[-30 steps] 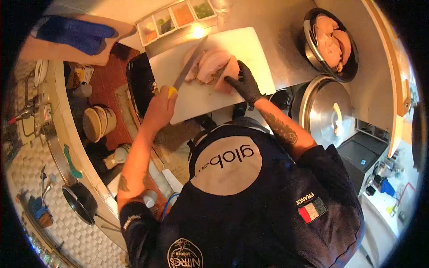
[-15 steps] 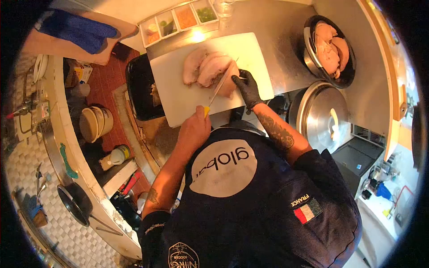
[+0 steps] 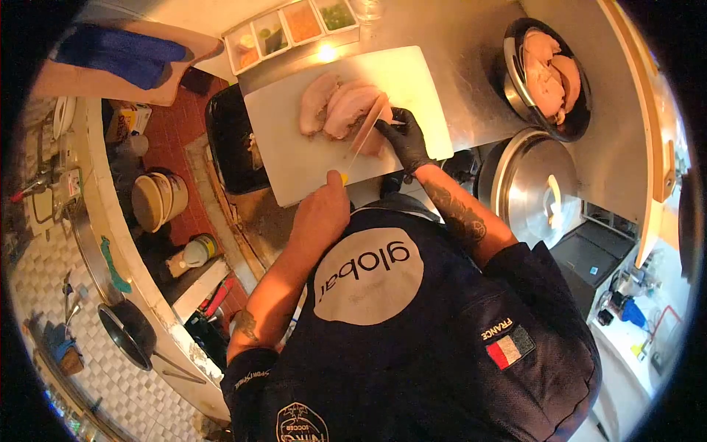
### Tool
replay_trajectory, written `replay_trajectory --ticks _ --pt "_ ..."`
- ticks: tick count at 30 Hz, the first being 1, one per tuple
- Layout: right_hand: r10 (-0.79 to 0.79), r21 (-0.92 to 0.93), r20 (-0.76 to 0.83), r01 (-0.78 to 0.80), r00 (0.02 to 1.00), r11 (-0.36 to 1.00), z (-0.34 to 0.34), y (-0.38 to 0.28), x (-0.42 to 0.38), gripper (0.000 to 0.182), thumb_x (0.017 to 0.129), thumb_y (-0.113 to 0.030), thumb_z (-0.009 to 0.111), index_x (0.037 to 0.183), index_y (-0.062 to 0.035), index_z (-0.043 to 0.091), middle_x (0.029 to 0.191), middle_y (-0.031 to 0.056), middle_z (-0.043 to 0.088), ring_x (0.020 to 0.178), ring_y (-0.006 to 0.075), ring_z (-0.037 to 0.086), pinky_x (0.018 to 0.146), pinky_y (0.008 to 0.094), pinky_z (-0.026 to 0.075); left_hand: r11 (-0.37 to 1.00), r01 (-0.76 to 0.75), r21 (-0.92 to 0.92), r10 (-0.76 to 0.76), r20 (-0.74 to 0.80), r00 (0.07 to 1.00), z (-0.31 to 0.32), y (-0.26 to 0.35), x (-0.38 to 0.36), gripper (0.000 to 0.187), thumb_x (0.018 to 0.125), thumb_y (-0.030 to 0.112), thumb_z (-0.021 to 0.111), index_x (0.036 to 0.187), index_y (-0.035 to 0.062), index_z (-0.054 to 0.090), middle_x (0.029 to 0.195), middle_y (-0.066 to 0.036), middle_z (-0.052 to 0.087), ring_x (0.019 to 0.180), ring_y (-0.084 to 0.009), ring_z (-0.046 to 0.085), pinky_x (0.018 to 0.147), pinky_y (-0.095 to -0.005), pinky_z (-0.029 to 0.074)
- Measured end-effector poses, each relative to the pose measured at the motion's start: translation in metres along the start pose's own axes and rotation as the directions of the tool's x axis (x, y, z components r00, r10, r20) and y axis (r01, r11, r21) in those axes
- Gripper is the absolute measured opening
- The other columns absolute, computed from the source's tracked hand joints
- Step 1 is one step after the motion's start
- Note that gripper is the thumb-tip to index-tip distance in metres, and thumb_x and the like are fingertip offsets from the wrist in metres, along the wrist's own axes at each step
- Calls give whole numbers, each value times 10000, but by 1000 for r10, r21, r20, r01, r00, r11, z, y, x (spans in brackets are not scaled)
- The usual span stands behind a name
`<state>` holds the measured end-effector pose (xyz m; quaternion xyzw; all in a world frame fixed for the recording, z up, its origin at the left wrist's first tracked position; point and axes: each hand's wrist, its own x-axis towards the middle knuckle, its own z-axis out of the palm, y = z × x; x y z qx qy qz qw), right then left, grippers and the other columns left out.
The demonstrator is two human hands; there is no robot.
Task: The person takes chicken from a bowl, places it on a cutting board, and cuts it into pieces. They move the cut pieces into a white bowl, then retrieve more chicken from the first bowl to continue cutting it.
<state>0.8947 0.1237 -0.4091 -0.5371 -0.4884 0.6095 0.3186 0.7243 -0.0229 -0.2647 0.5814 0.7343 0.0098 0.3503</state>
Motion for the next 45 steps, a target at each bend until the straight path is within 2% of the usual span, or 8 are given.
replay_trajectory --ticks 13,19,25,29,34,37,40,45 --pt "12 -61 -2 -12 1000 998 -1 -18 -3 631 837 -326 845 1300 0 564 1187 173 668 1051 272 675 915 374 554 1000 7 -12 -7 -22 1000 16 19 77 232 1000 145 416 1116 -49 467 894 -350 679 877 -507 685 800 -595 529" --pt "-24 -4 30 24 999 1000 -2 3 0 610 846 -307 840 1288 6 560 1186 173 667 1058 271 673 922 374 553 998 58 -19 -56 119 991 -18 14 14 246 1002 171 462 1112 -49 464 883 -348 677 877 -511 680 788 -598 528" --pt "-32 -6 61 33 998 999 -5 -1 1 591 880 -272 815 1323 -2 532 1190 153 656 1069 255 657 936 364 536 996 47 -80 -51 -56 997 38 10 67 227 999 166 511 1076 -41 456 856 -348 668 850 -516 675 766 -595 535" --pt "-71 -123 43 76 997 990 -7 4 6 605 860 -291 827 1301 12 545 1171 147 661 1043 256 672 926 363 551 994 25 -104 -28 -26 999 29 11 63 246 1005 178 504 1102 -40 446 857 -350 666 853 -526 672 768 -596 535" --pt "-31 23 99 29 995 999 -7 1 3 615 887 -301 807 1351 -20 516 1232 153 630 1104 259 642 954 381 532 993 74 -94 -66 86 994 11 4 11 268 1017 200 481 1144 -32 436 878 -337 674 870 -526 667 797 -609 520" --pt "4 -13 122 -2 992 1000 -9 -6 2 612 891 -302 802 1354 -27 511 1241 153 625 1109 257 639 956 381 532 981 139 -138 -139 8 990 49 4 49 250 1017 189 477 1146 -20 432 879 -344 672 868 -527 666 789 -625 510" --pt "-21 -37 135 26 991 999 -12 -4 5 600 895 -301 797 1347 -27 512 1236 153 625 1106 255 641 954 379 532 980 38 -193 -56 -89 994 67 9 80 260 1027 201 456 1171 -14 425 899 -354 670 880 -531 665 799 -638 500" --pt "-12 -25 139 16 990 1000 -14 -2 7 605 887 -293 806 1341 -25 511 1217 150 627 1078 246 651 947 370 533 988 117 -96 -118 -2 993 66 -10 44 287 1041 230 447 1183 -18 409 907 -353 672 866 -531 663 783 -627 508"
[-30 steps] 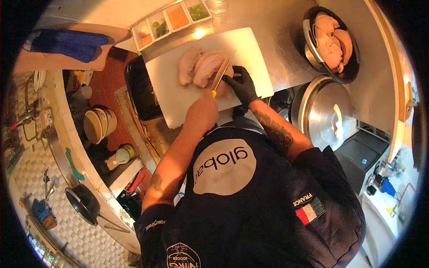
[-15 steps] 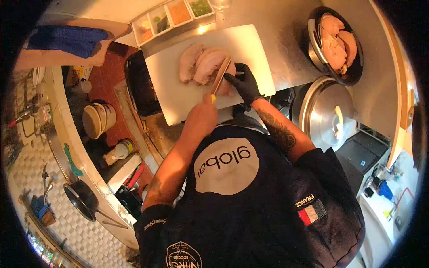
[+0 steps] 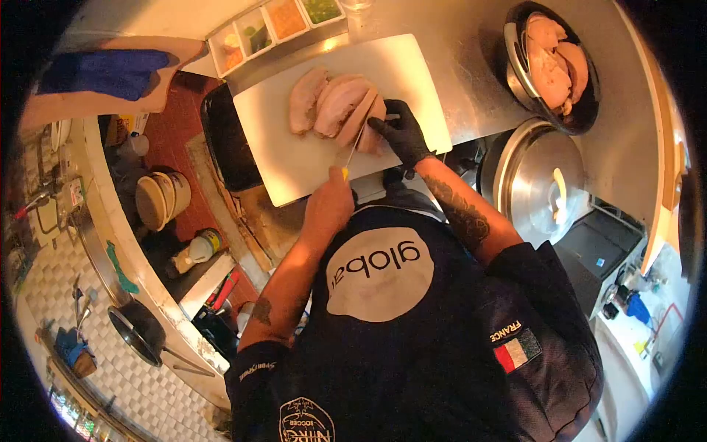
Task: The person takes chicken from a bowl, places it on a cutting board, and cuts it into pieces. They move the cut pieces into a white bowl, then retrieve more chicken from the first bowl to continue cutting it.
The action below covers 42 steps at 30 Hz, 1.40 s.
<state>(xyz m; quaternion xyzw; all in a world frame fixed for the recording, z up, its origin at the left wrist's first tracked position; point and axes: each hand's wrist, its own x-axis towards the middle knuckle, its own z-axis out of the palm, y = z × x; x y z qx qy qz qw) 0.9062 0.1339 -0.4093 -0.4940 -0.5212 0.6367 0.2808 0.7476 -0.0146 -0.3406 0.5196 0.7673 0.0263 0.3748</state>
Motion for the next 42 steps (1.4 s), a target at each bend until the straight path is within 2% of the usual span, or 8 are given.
replay_trajectory --ticks 11,16,23,29,30,33,37,42 --pt "-55 -41 -31 53 998 998 4 6 1 752 815 -389 837 1365 -8 493 1273 201 594 1172 305 618 998 417 513 992 -124 -38 125 10 992 -4 -18 11 294 1041 214 472 1189 -30 404 881 -352 662 848 -548 640 745 -637 487" --pt "-124 -106 -73 116 990 988 -12 35 7 716 798 -272 781 1378 18 480 1319 211 576 1233 333 572 1050 423 468 988 -135 -79 142 84 986 -46 -55 -18 254 1043 205 502 1161 2 407 829 -348 630 842 -564 614 706 -610 471" --pt "52 142 -185 -26 981 990 -42 13 7 663 787 -133 732 1391 9 499 1276 167 617 1141 279 610 984 376 503 904 -171 -393 82 -232 969 -16 -54 -31 250 1053 251 505 1064 11 433 833 -310 609 807 -560 596 673 -558 466" --pt "99 40 -95 -96 990 995 -76 8 47 627 833 -159 735 1398 7 520 1276 149 642 1134 270 628 960 368 521 657 -9 -753 -193 -180 964 -21 -63 -39 203 1065 243 488 1008 54 441 692 -103 550 449 -194 540 441 -342 451" --pt "-74 -149 -55 65 996 987 -74 3 43 651 836 -214 749 1404 9 522 1295 174 639 1161 287 629 989 367 509 597 -24 -802 -207 -184 961 -19 -69 -40 196 1068 241 484 1002 61 441 680 -68 532 427 -141 514 417 -308 440" --pt "-341 -735 -81 175 937 655 -67 -6 40 669 827 -308 742 1394 -14 541 1340 235 602 1255 376 569 1083 433 450 577 -67 -814 -207 -225 952 -19 -84 -50 197 1075 237 473 998 59 439 671 -30 501 445 -116 503 416 -285 447" --pt "-579 -779 249 516 776 357 -33 -36 36 670 803 -313 749 1382 -37 553 1382 219 576 1289 402 530 1133 461 396 511 -35 -859 -268 -198 943 -2 -109 -59 211 1074 259 488 1010 62 447 678 -20 494 464 -100 495 414 -285 449" --pt "-368 -682 660 728 655 74 7 -53 37 593 785 -273 745 1321 -62 603 1269 181 623 1241 384 560 1085 488 425 518 -37 -855 -320 -234 918 13 -124 -74 228 1070 288 503 1034 66 462 675 -21 496 474 -104 507 425 -280 458"
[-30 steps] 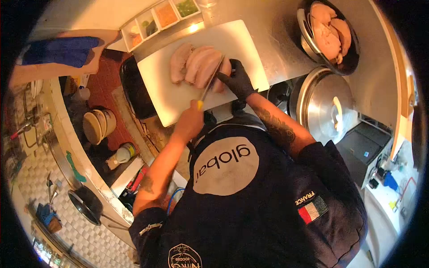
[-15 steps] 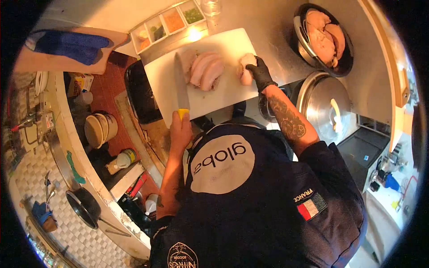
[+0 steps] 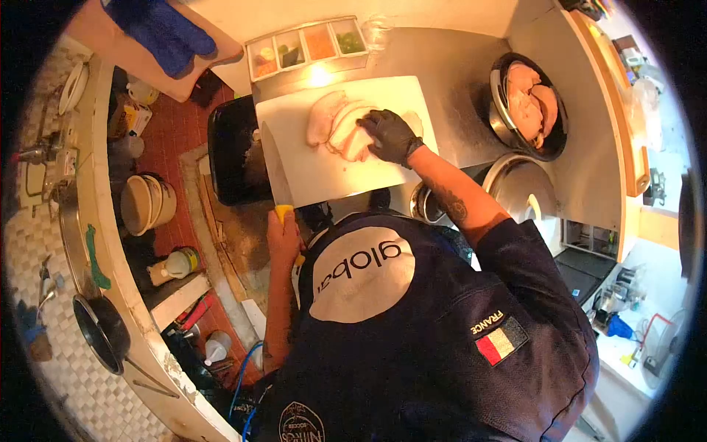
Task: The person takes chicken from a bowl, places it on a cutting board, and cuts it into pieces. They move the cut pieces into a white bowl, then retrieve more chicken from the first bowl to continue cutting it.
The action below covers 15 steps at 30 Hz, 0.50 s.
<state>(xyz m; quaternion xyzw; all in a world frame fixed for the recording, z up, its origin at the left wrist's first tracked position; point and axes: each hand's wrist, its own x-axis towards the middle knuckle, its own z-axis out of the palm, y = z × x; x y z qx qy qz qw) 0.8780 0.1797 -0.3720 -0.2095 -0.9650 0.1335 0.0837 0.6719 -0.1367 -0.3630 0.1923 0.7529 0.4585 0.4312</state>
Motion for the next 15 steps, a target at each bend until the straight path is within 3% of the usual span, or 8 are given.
replay_trajectory --ticks 4,7,8,11,12,15 --pt "-14 -136 250 50 968 989 -13 4 12 517 798 -302 729 1263 -94 643 1045 155 666 1049 375 655 942 479 511 999 32 -16 -33 -20 999 -9 -12 -4 240 1067 299 506 1030 64 470 672 -22 500 476 -110 516 426 -280 459" --pt "-48 6 374 49 926 999 -1 16 4 489 811 -307 717 1255 -115 650 1067 154 699 1019 368 684 897 457 542 1000 17 -9 -17 -25 1000 -14 -7 -4 248 1066 307 509 1023 65 475 672 -23 504 472 -111 516 424 -280 456" --pt "-64 103 304 34 950 994 -1 17 -1 461 847 -325 695 1256 -118 645 1170 151 703 1095 361 671 921 451 538 1000 16 0 -16 -24 1000 -15 -3 -4 252 1065 310 510 1020 65 477 671 -23 505 470 -111 516 423 -279 456" --pt "38 312 288 -132 957 941 0 24 -8 486 872 -362 693 1284 -111 636 1246 171 686 1129 367 662 955 450 532 999 -16 28 16 -21 1000 -15 4 1 251 1063 306 517 1016 62 480 670 -22 506 471 -110 516 423 -278 452" --pt "99 331 337 -216 936 918 -3 29 -10 592 878 -414 711 1353 -79 604 1297 190 661 1174 353 645 1009 423 509 999 -29 38 30 -20 999 -15 7 1 248 1062 302 521 1015 62 480 670 -21 507 472 -109 517 423 -278 450" --pt "307 501 358 -459 882 734 -15 28 -11 699 886 -449 714 1415 -22 551 1380 210 612 1261 330 599 1080 387 457 1000 17 16 -17 1 1000 -12 22 2 226 1059 281 527 1016 64 484 666 -22 504 485 -106 525 434 -279 451"
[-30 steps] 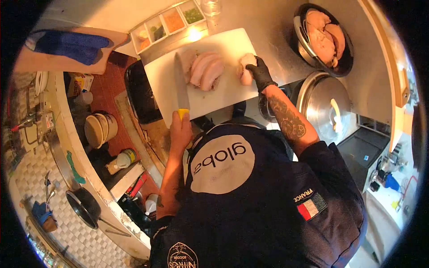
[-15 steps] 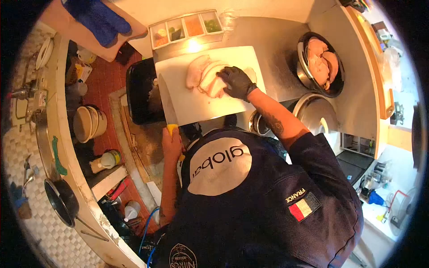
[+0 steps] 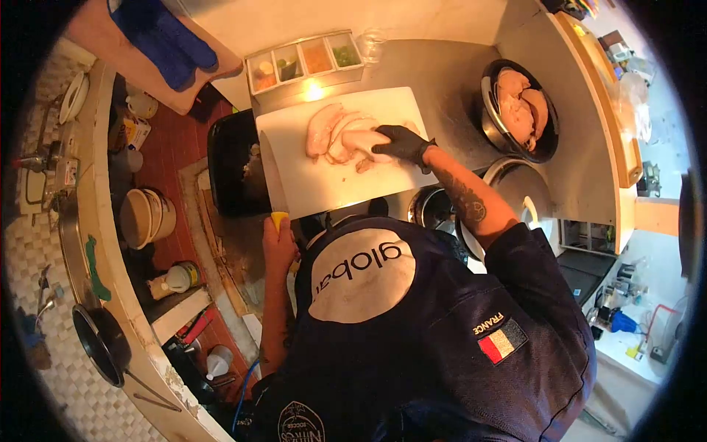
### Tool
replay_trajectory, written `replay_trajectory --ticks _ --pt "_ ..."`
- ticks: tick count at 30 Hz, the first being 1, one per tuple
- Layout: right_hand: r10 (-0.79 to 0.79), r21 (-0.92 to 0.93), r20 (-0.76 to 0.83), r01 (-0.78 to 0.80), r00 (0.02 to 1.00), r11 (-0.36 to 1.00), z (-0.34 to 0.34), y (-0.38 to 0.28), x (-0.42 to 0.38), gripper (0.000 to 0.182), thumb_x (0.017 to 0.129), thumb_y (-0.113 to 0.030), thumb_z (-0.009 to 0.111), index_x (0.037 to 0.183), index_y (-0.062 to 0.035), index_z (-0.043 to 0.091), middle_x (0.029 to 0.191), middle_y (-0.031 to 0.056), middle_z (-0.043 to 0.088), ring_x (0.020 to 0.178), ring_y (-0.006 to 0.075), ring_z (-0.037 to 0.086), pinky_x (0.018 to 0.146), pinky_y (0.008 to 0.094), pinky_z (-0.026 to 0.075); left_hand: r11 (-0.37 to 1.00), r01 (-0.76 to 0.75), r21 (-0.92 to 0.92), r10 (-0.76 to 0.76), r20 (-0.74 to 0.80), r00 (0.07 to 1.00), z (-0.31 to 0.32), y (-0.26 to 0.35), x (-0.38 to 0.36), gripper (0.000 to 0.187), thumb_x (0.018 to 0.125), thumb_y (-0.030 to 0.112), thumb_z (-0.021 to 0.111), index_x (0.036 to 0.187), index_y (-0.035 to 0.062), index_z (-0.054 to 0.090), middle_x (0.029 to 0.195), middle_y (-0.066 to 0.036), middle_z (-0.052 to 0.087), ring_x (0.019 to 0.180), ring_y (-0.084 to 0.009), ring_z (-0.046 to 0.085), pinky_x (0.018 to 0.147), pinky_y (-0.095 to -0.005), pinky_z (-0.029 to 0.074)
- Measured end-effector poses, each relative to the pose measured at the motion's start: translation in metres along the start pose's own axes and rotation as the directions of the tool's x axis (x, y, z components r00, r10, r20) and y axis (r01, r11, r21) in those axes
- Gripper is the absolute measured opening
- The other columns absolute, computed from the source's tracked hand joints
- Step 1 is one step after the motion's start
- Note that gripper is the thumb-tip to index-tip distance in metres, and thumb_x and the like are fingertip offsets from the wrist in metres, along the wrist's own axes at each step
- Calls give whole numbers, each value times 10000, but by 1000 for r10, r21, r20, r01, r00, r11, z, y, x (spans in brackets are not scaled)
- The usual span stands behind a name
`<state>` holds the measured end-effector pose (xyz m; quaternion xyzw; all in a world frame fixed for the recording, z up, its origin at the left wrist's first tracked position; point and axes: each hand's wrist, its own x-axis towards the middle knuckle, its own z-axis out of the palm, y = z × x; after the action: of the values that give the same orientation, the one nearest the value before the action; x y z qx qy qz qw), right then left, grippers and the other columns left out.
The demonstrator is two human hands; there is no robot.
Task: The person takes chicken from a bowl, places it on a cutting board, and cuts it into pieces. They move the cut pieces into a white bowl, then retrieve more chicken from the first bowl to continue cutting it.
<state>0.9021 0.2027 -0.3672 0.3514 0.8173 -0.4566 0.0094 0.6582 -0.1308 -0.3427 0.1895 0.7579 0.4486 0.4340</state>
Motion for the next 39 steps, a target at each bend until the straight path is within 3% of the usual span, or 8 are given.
replay_trajectory --ticks 5,10,14,16,23,33,36,39 --pt "198 366 111 -225 974 903 -27 -20 -6 792 896 -480 710 1461 26 482 1435 209 567 1313 282 539 1125 361 393 998 -15 61 13 42 999 5 -2 12 213 1055 270 536 1019 65 486 669 -27 517 496 -111 534 449 -284 455" --pt "277 284 -378 -175 883 943 -42 30 -19 618 955 -368 664 1431 -4 517 1421 181 586 1303 258 559 1094 357 430 994 -15 104 9 63 998 12 4 10 230 1049 284 544 1020 62 491 674 -31 532 500 -119 541 454 -293 462" --pt "481 252 -456 -410 748 877 -31 50 -52 850 829 -563 756 1411 10 519 1321 232 627 1172 300 630 1006 380 485 980 -53 189 44 51 998 15 5 6 269 1040 314 557 1037 52 499 720 -61 576 540 -147 576 493 -315 485" --pt "455 324 -435 -337 777 884 0 68 -56 961 720 -660 804 1316 54 560 1172 227 678 1063 309 669 934 392 520 967 -91 239 83 42 996 16 -2 8 295 1037 332 558 1054 43 501 766 -87 602 582 -173 603 534 -337 498" --pt "470 110 -421 -470 776 876 28 47 -34 952 662 -600 844 1281 62 553 1228 275 631 1106 387 658 958 439 527 899 -186 396 161 95 982 21 -10 20 349 1034 354 551 1105 17 502 888 -186 633 770 -305 653 700 -423 510" --pt "546 -7 -413 -602 729 799 8 42 -3 859 698 -488 815 1335 4 514 1304 254 593 1170 377 641 987 435 525 873 -171 456 138 105 985 25 -3 11 388 1016 374 572 1119 9 496 954 -255 643 857 -422 656 770 -471 502" --pt "513 158 -323 -490 795 858 -13 57 -4 792 710 -435 802 1312 6 537 1254 245 632 1173 371 642 968 419 525 877 -216 428 204 76 976 22 -8 5 410 1004 386 586 1151 12 506 949 -268 652 902 -459 659 773 -492 500" --pt "260 59 -448 -262 855 963 -32 70 -5 741 705 -368 798 1297 3 550 1215 260 637 1129 393 642 966 420 517 847 -279 452 227 166 960 20 21 -11 412 988 377 601 1186 21 542 967 -281 667 940 -488 656 786 -519 504"
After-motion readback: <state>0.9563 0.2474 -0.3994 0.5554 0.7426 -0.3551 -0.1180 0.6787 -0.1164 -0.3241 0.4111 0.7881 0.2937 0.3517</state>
